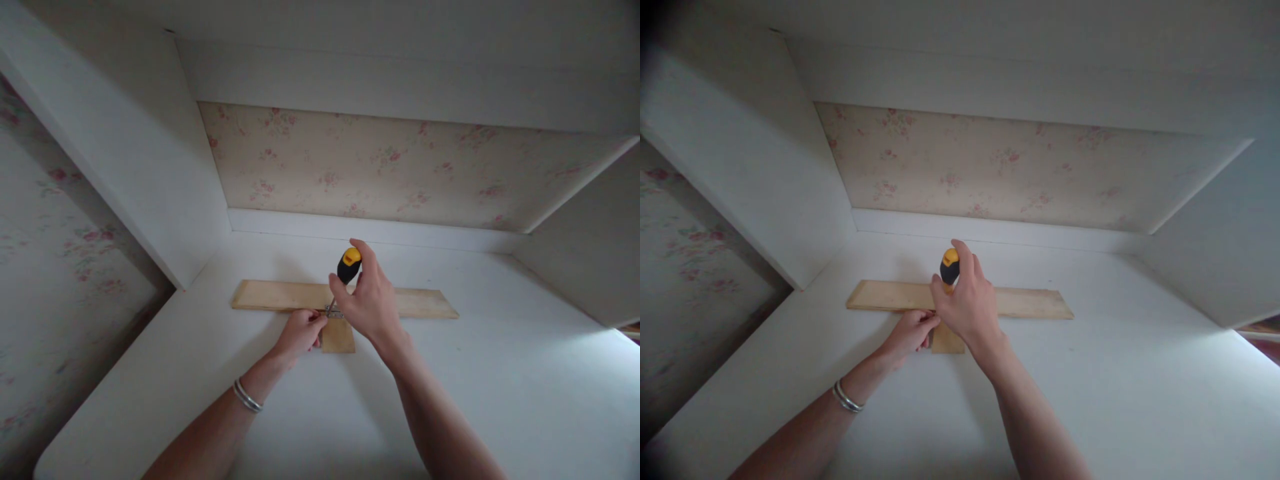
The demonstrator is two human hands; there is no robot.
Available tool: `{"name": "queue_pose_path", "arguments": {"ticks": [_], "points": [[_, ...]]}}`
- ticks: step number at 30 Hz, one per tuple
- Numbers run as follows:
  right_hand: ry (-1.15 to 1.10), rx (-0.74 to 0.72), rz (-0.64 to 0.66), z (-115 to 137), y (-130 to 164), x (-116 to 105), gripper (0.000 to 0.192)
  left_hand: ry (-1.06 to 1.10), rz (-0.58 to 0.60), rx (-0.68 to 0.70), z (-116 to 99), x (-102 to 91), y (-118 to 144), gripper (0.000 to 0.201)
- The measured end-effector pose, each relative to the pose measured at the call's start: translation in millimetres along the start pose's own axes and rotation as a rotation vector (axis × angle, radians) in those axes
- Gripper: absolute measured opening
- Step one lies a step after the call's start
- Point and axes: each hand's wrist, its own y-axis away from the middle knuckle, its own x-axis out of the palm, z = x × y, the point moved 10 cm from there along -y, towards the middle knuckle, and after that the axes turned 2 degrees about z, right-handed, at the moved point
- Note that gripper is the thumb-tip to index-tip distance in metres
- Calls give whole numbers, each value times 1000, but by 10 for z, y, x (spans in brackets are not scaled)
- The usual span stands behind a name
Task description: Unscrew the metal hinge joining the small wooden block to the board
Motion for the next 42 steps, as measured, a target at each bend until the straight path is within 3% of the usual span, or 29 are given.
{"name": "queue_pose_path", "arguments": {"ticks": [3, 9, 14, 18, 21, 25, 29, 32, 34, 37, 40, 42], "points": [[-13, 52, -12, -56, 2, 13, 51, -9, -6, 1, -6, -6, 2, 25], [-56, 23, -15, -50, 11, -2, 71, 0, -4, -5, 18, -3, -17, 25], [5, -30, -71, 17, 7, -36, 43, 14, -24, -13, 38, -24, -28, 23], [49, 47, -105, -72, -53, -88, 41, 24, -30, -5, 27, -44, -24, 21], [133, 34, 65, -54, -210, -32, 42, 20, -26, -15, 26, -53, -11, 21], [427, -46, 363, 80, -475, 45, 39, 37, -25, 5, 6, -69, 7, 21], [665, -35, 631, 172, -678, 97, 54, 55, -26, 25, -5, -84, 18, 20], [577, -18, 1001, 271, -582, 279, 44, 44, -44, 12, -1, -112, 35, 19], [502, 57, 1181, 316, -485, 338, 54, 30, -46, 17, -17, -121, 50, 19], [581, 105, 1209, 337, -510, 337, 54, 17, -33, 26, -30, -118, 60, 21], [654, 17, 1233, 378, -537, 392, 43, 27, -25, 35, -17, -117, 41, 21], [590, -18, 1285, 413, -513, 447, 52, 44, -23, 40, -5, -117, 21, 20]]}}
